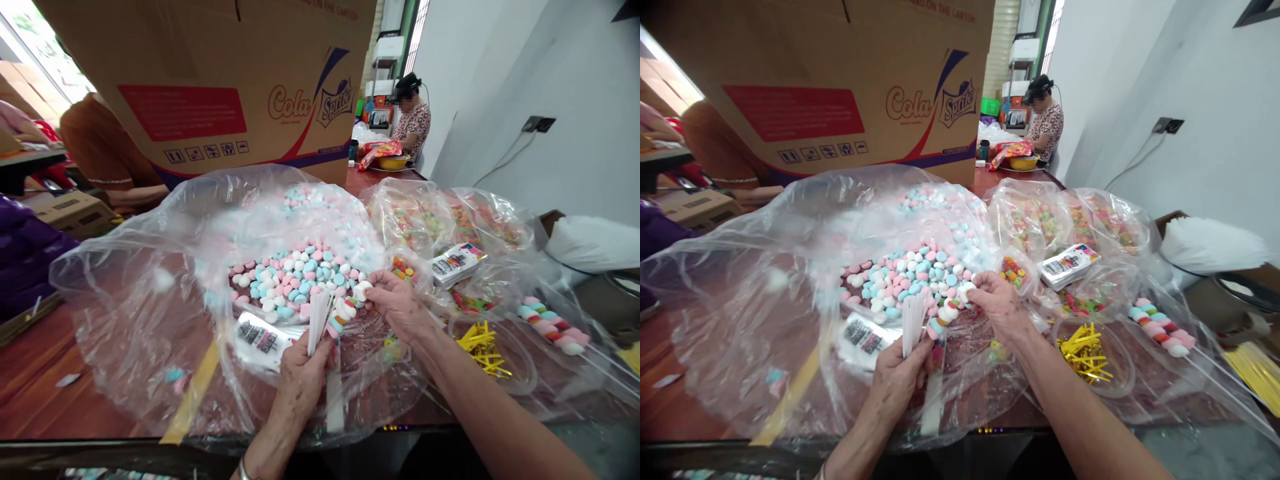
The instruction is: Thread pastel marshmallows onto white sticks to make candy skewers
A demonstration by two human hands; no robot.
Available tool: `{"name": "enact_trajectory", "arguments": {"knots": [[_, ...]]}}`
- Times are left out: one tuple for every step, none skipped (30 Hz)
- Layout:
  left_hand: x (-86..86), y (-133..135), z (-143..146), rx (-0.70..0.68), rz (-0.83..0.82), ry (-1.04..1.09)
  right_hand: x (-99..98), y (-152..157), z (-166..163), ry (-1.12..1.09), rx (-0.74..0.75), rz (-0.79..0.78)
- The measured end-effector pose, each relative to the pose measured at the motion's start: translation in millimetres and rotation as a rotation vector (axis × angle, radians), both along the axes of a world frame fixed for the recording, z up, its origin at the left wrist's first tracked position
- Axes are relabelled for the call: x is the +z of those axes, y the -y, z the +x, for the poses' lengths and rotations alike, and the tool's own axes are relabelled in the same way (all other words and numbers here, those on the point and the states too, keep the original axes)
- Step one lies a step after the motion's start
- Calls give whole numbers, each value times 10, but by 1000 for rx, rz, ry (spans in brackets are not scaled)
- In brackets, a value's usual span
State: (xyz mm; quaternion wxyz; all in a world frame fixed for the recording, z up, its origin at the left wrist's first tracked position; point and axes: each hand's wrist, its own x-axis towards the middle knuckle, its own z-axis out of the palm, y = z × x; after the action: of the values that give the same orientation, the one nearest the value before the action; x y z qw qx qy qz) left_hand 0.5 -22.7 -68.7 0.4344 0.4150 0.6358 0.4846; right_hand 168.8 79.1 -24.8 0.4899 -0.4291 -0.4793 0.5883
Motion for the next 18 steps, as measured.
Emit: {"name": "enact_trajectory", "arguments": {"knots": [[5,1,-2,2,3,-5,8,3,-7,-32,2,-16],[10,1,-4,0,4,-7,11,3,-11,-57,2,-29],[16,2,-7,-3,4,-8,13,-1,-11,-78,2,-40],[21,2,-10,-8,3,-7,14,-7,-9,-95,0,-49],[24,2,-12,-13,1,-5,14,-16,-6,-108,0,-57],[25,1,-13,-14,1,-2,14,-24,-1,-118,0,-62],[22,1,-12,-8,1,0,13,-32,3,-126,1,-66],[17,0,-10,2,3,2,13,-38,7,-132,2,-67],[9,-1,-6,11,2,4,11,-42,9,-137,5,-66],[0,-3,-1,20,1,5,8,-44,9,-140,10,-63],[-10,-4,4,30,1,4,4,-45,9,-142,16,-58],[-20,-5,8,35,1,4,-2,-45,8,-143,23,-53],[-30,-6,11,37,-1,3,-10,-45,7,-144,31,-50],[-40,-7,12,37,-2,0,-19,-47,8,-142,43,-45],[-48,-7,10,36,-4,-4,-29,-49,10,-137,60,-37],[-54,-7,6,34,-7,-9,-41,-54,13,-129,81,-24],[-59,-8,1,28,-11,-15,-53,-60,18,-121,108,-5],[-61,-8,-4,22,-15,-21,-66,-67,23,-109,139,20]]}}
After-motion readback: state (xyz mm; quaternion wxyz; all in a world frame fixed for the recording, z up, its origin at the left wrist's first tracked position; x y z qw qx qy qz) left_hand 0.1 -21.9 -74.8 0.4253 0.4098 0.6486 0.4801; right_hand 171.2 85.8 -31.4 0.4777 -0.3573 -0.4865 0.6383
